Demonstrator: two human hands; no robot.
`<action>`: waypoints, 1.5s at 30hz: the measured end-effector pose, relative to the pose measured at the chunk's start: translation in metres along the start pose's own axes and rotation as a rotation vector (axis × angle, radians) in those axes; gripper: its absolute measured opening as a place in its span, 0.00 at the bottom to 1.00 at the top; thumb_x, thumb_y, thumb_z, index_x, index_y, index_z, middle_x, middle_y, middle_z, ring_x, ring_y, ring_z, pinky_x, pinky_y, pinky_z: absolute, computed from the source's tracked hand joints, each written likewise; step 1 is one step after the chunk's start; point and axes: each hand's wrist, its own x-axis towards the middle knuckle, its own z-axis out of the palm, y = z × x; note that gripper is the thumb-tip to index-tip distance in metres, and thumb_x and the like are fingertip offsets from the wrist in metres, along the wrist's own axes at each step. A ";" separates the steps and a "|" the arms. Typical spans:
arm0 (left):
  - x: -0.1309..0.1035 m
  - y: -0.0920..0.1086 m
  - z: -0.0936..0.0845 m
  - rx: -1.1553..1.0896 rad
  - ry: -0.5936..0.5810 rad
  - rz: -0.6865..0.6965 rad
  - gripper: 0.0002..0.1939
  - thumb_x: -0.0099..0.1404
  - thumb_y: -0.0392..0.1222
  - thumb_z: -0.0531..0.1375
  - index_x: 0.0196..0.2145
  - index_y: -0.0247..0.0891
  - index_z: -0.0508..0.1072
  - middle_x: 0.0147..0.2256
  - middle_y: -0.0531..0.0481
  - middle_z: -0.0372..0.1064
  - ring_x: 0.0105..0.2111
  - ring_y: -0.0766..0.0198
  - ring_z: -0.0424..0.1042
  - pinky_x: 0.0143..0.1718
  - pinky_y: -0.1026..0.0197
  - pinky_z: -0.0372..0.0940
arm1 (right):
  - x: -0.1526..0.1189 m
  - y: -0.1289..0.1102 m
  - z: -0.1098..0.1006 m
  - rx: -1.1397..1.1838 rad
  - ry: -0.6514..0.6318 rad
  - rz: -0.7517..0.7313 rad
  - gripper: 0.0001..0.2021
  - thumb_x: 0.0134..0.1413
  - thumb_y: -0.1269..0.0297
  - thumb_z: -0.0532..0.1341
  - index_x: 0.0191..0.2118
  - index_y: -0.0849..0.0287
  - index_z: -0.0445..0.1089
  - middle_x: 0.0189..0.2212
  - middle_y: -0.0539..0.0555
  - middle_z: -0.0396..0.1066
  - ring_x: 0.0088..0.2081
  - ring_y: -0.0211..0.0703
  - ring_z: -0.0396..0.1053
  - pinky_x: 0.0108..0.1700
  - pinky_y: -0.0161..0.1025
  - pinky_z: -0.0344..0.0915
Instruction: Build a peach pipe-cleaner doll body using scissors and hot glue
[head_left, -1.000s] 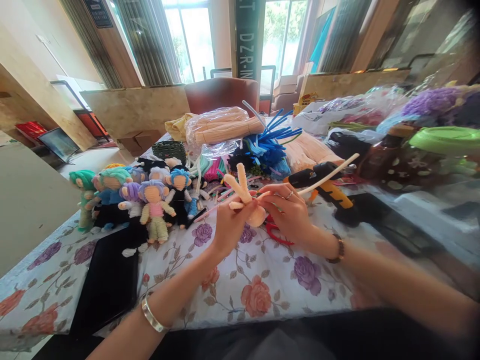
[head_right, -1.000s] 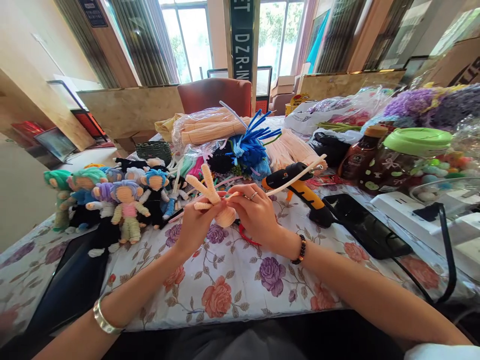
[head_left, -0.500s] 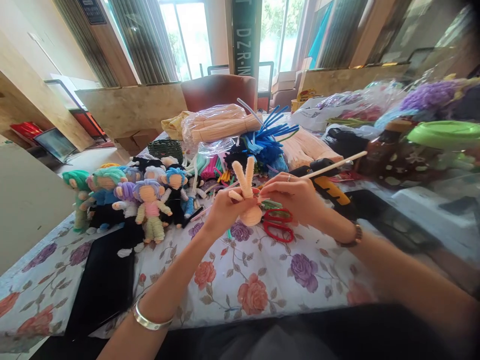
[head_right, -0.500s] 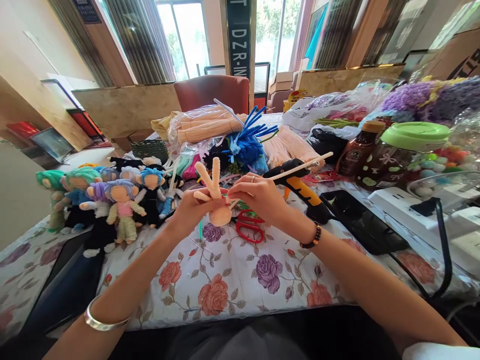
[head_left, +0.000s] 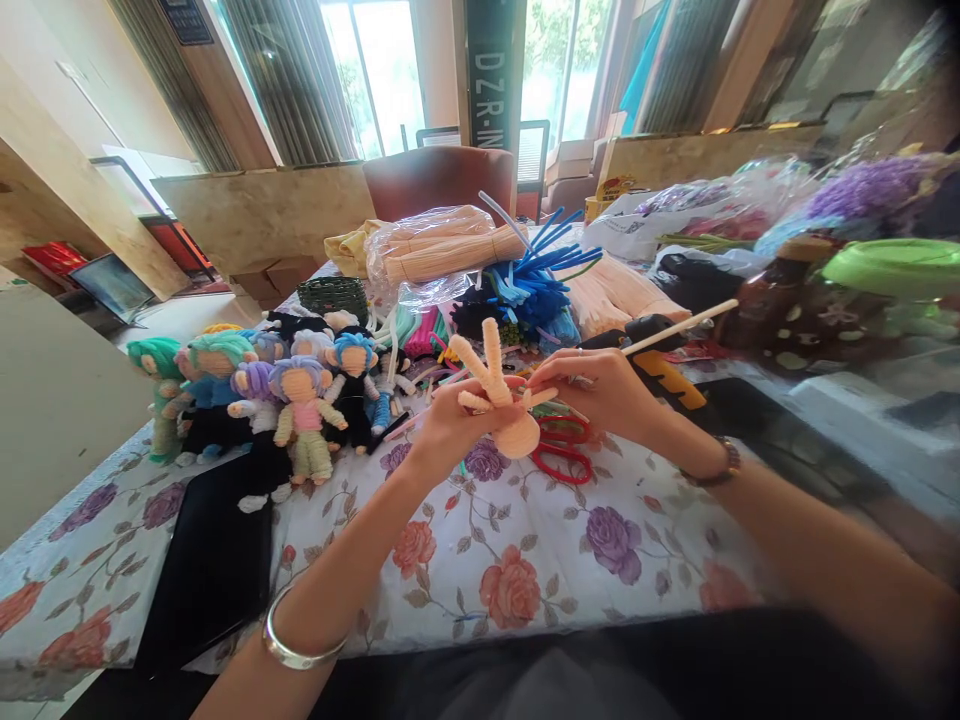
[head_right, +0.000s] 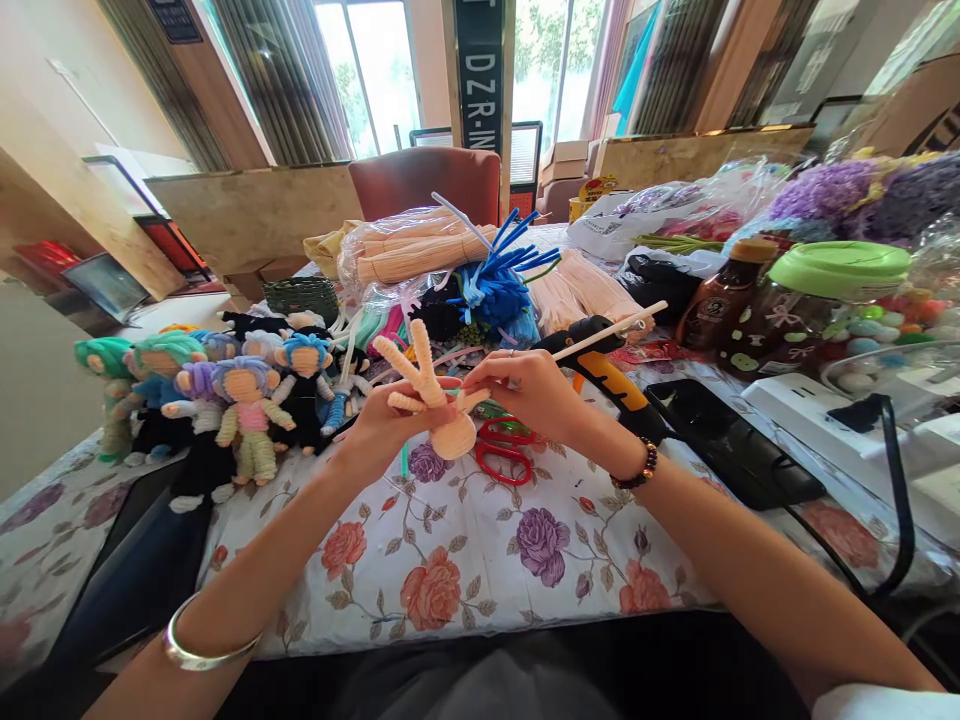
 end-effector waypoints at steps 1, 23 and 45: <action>0.000 -0.001 0.000 0.011 0.013 -0.009 0.18 0.46 0.41 0.69 0.37 0.37 0.78 0.33 0.51 0.74 0.31 0.66 0.70 0.34 0.64 0.65 | 0.000 0.000 0.000 0.000 0.002 -0.002 0.10 0.53 0.73 0.57 0.31 0.58 0.76 0.30 0.51 0.76 0.32 0.37 0.72 0.35 0.33 0.67; -0.012 0.002 0.005 0.211 0.253 0.189 0.13 0.47 0.44 0.69 0.31 0.37 0.75 0.29 0.50 0.75 0.29 0.62 0.73 0.30 0.62 0.67 | -0.004 -0.015 0.012 0.179 -0.110 0.267 0.13 0.53 0.58 0.60 0.32 0.61 0.78 0.26 0.53 0.74 0.27 0.39 0.67 0.27 0.34 0.63; -0.017 -0.003 0.006 0.333 0.313 0.329 0.06 0.52 0.42 0.67 0.27 0.39 0.74 0.31 0.51 0.73 0.32 0.62 0.71 0.36 0.59 0.66 | -0.007 -0.008 0.021 0.298 -0.138 0.287 0.15 0.53 0.55 0.60 0.35 0.60 0.78 0.28 0.52 0.73 0.29 0.37 0.65 0.30 0.34 0.62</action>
